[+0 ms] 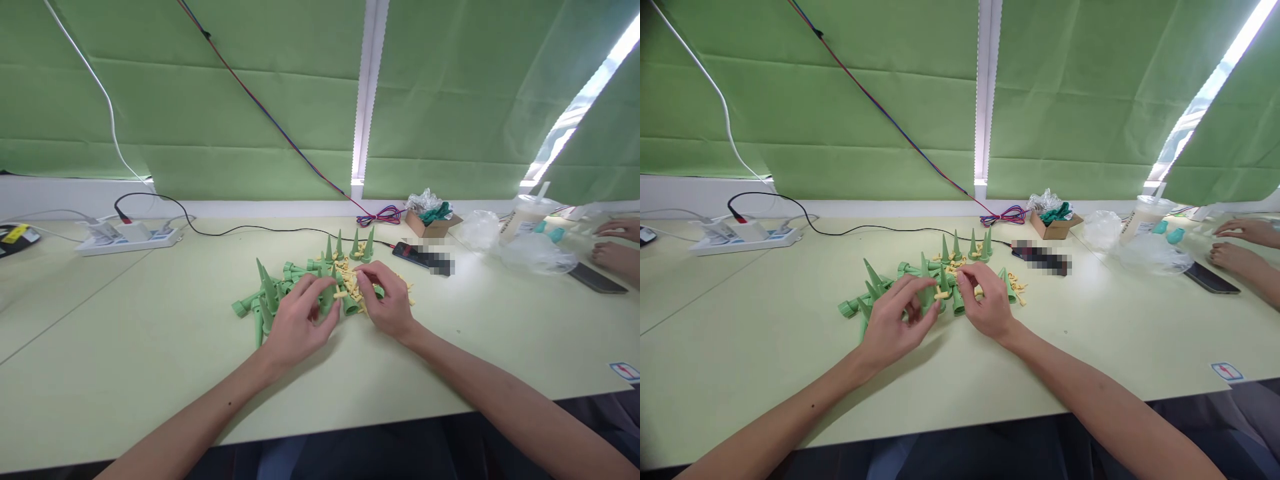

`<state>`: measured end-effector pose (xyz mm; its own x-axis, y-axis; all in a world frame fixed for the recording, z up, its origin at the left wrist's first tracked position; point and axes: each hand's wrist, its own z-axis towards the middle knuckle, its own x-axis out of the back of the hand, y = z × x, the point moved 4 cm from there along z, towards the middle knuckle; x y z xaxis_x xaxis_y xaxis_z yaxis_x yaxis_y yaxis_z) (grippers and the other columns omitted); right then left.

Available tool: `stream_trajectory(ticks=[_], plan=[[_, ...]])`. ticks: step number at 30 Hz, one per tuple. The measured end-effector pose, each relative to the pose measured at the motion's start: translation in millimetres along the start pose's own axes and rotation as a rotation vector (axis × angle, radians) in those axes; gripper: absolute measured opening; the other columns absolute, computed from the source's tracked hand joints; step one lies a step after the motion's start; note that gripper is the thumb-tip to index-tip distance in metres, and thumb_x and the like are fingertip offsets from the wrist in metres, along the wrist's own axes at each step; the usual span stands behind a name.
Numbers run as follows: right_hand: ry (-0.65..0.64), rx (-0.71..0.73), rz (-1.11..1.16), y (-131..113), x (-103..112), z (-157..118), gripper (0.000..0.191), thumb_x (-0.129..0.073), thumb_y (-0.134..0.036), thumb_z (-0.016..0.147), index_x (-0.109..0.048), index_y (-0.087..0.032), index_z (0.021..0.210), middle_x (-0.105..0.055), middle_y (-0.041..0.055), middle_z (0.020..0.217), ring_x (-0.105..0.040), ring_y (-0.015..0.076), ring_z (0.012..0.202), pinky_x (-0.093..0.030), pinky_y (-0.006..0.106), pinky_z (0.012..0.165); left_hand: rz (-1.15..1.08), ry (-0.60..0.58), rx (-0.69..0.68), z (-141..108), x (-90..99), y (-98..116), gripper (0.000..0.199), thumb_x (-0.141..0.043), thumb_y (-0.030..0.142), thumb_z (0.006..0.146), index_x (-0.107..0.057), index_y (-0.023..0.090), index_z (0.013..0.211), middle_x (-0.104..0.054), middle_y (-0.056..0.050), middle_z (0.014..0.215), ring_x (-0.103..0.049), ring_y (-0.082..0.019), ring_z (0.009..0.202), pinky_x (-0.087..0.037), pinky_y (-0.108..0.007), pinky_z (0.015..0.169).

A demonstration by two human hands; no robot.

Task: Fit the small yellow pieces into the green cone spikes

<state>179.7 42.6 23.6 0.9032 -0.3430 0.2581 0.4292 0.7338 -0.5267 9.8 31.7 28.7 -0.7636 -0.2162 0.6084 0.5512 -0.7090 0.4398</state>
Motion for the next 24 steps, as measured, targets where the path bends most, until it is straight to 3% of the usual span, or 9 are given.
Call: stream_trajectory(ticks=[6, 24], plan=[[-0.004, 0.03, 0.019, -2.9, -0.6, -1.8, 0.011, -0.05, -0.017, 0.094, -0.061, -0.019, 0.093, -0.062, 0.0049, 0.08, -0.057, 0.0151, 0.07, -0.05, 0.029, 0.063, 0.012, 0.172, 0.006, 1.8, 7.2, 0.5, 0.024, -0.059, 0.019, 0.089, -0.061, 0.021, 0.112, -0.055, -0.002, 0.093, -0.051, -0.006, 0.059, -0.049, -0.019, 0.054], [-0.098, 0.042, 0.019, -5.1, -5.1, -1.5, 0.013, -0.048, -0.019, 0.095, -0.059, -0.02, 0.088, -0.061, 0.0045, 0.077, -0.056, 0.0144, 0.065, -0.049, 0.028, 0.059, -0.02, 0.154, 0.03, 1.4, 5.8, 0.0, 0.025, -0.058, 0.021, 0.09, -0.062, 0.024, 0.114, -0.056, -0.003, 0.095, -0.05, -0.006, 0.06, -0.051, -0.018, 0.053]])
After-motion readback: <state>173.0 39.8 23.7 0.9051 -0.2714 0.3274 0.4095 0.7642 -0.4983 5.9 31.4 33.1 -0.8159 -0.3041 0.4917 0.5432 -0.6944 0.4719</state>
